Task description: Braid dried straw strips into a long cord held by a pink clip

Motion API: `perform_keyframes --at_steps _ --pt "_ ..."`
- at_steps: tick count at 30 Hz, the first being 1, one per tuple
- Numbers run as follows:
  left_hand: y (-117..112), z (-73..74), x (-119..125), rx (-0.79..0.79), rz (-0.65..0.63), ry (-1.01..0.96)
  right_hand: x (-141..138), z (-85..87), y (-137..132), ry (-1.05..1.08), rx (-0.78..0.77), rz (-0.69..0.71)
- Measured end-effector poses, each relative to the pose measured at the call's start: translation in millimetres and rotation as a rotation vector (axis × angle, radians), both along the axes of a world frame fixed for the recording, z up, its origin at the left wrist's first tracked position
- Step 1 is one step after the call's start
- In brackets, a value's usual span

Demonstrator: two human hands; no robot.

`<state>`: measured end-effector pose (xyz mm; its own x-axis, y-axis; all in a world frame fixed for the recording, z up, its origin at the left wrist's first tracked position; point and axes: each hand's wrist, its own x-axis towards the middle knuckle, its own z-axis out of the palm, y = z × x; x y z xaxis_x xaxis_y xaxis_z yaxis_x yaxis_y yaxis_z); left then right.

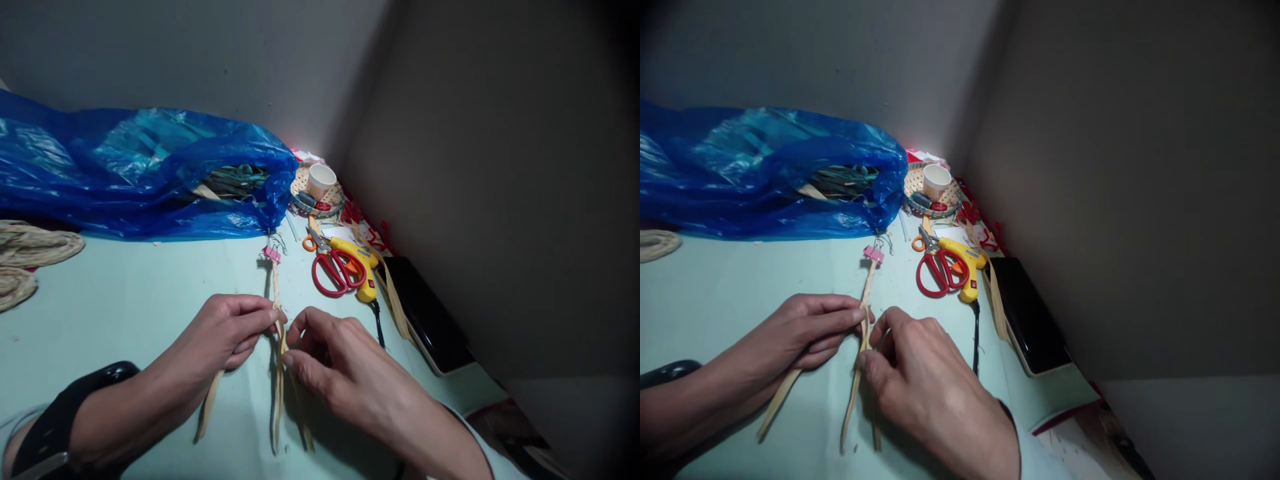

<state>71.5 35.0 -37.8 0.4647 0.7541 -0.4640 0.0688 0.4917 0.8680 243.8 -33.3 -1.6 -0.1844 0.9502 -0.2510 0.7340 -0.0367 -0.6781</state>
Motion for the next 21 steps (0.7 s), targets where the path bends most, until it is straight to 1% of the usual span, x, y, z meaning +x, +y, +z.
perform_keyframes --at_steps 4,9,14,18,21 --pt "1.9 -0.6 -1.1 -0.024 -0.008 -0.041 -5.3 -2.4 -6.3 -0.060 0.042 -0.019" --pt "2.2 -2.9 -3.1 -0.049 -0.019 -0.015 -10.1 -0.8 -14.6 -0.128 0.040 -0.064" --pt "1.7 -6.1 -2.9 -0.047 -0.029 0.013 -14.1 1.7 -16.7 -0.095 0.023 -0.054" --pt "1.9 -8.6 -3.9 -0.035 -0.033 0.010 -15.2 1.8 -17.7 -0.071 0.060 -0.072" --pt "1.9 -8.3 -5.4 -0.034 -0.061 -0.030 -15.0 -0.4 -19.0 -0.034 0.082 -0.091"
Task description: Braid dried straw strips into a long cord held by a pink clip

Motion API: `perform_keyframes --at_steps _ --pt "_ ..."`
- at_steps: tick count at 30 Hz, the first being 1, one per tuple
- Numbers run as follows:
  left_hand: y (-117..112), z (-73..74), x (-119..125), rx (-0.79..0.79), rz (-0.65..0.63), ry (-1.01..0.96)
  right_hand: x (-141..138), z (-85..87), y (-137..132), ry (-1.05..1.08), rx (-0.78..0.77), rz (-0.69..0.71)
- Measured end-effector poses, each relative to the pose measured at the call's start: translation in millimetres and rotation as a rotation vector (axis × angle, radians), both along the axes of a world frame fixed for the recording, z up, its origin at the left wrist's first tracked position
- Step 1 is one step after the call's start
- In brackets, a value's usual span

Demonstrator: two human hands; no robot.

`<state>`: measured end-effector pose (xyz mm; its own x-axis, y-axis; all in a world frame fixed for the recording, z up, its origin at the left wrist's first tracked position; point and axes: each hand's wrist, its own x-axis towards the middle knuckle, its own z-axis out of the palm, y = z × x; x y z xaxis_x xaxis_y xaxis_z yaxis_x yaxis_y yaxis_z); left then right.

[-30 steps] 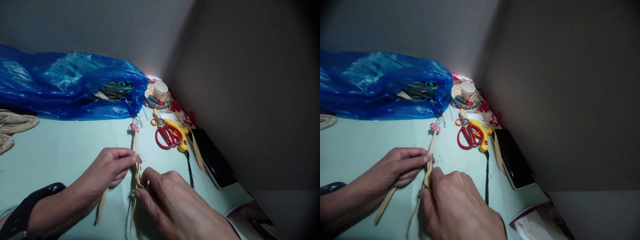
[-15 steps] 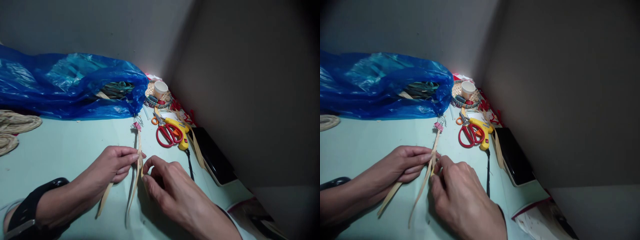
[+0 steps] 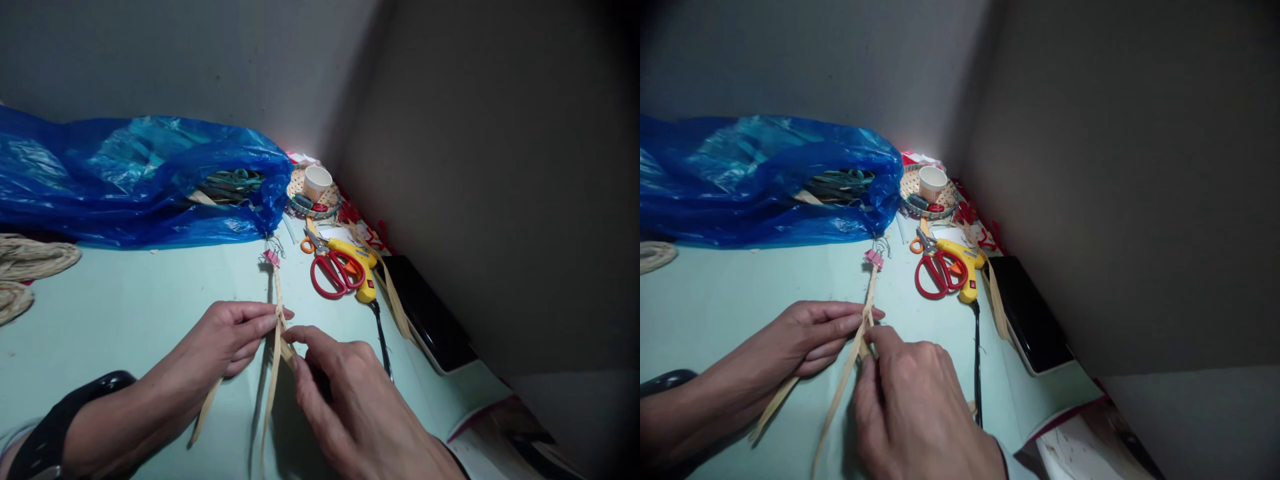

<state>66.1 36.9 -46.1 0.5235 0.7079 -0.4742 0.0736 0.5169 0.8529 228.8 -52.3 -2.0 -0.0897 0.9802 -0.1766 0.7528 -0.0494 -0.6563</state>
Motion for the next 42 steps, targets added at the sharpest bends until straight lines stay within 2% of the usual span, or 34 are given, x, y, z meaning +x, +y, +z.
perform_keyframes --at_steps 5,10,14,19,27,33,40,42 --pt "0.4 0.0 -1.3 0.008 -0.028 -0.024 -0.9 -14.4 -1.3 -0.018 0.102 -0.005" --pt "1.5 -0.8 -1.7 0.006 -0.002 -0.007 -6.7 -28.5 -1.9 -0.105 0.119 0.051" --pt "1.3 1.8 -1.2 -0.002 0.022 -0.051 -3.7 -22.7 -1.7 -0.103 0.104 0.053" --pt "0.7 5.7 0.0 -0.020 0.049 -0.087 11.1 -14.1 5.3 -0.055 0.221 -0.030" --pt "0.1 6.9 -2.1 0.019 0.027 -0.052 8.3 -15.9 27.1 0.180 0.031 0.045" --pt "-0.4 7.7 -2.6 0.098 0.027 0.052 5.0 -15.6 35.1 0.186 0.038 0.024" --pt "11.8 26.4 -22.8 0.099 -0.014 0.064 -8.2 -5.4 46.7 0.265 0.118 0.099" --pt "12.2 26.7 -29.3 0.105 0.001 0.091 -13.3 -7.2 52.4 0.257 0.145 0.124"
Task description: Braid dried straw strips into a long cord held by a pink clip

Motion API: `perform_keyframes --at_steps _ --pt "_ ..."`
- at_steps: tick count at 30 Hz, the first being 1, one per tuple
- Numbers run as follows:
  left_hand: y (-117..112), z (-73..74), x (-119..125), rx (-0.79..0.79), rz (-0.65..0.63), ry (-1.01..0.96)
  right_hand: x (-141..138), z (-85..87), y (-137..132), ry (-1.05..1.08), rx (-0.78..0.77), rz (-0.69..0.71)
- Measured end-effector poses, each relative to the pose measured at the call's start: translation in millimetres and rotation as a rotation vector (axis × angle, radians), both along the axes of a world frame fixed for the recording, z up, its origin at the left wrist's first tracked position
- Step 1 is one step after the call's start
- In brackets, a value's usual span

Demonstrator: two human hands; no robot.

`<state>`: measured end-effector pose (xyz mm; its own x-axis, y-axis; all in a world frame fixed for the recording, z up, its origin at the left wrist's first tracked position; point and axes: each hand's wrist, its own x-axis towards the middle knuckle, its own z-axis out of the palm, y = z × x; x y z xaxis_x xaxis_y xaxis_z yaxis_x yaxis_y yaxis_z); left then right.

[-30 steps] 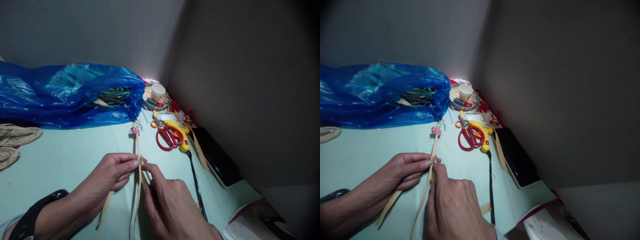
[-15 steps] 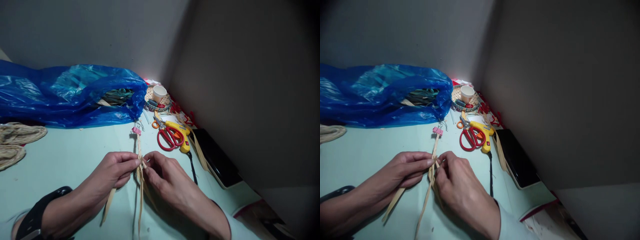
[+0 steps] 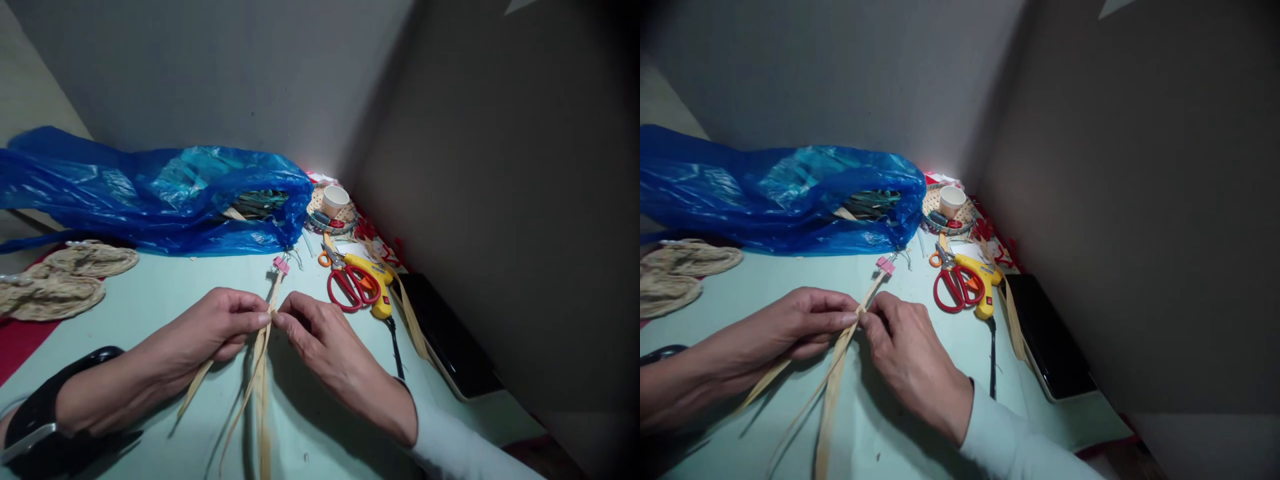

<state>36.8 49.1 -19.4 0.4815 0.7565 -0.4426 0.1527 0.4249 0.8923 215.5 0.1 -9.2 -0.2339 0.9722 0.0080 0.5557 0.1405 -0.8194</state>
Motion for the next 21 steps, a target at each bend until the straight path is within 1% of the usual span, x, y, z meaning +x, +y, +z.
perform_keyframes --at_steps 3,6,8,10,12,15,19,21 --pt "-3.9 -9.1 -4.3 0.011 0.031 0.015 -7.4 -11.6 5.0 0.028 -0.006 -0.019" --pt "-9.1 -19.7 -1.6 0.048 0.072 0.038 -11.3 -27.7 5.7 0.075 -0.032 -0.084" --pt "-11.8 -22.4 2.3 0.080 0.105 0.081 -11.5 -35.8 5.2 0.099 -0.030 -0.123" --pt "-13.7 -21.9 6.0 0.111 0.140 0.120 -10.7 -39.9 4.5 0.119 -0.023 -0.142" --pt "-14.7 -20.4 8.6 0.142 0.172 0.138 -9.6 -40.4 3.5 0.144 -0.024 -0.139" --pt "-14.7 -18.2 10.8 0.173 0.188 0.120 -7.8 -37.6 0.9 0.199 -0.052 -0.125" --pt "-13.2 -14.9 12.7 0.141 0.212 0.094 -3.7 -33.4 -2.7 0.284 -0.111 -0.086" --pt "-12.6 -15.0 12.9 0.110 0.221 0.093 -1.6 -31.7 -2.4 0.271 -0.097 -0.057"
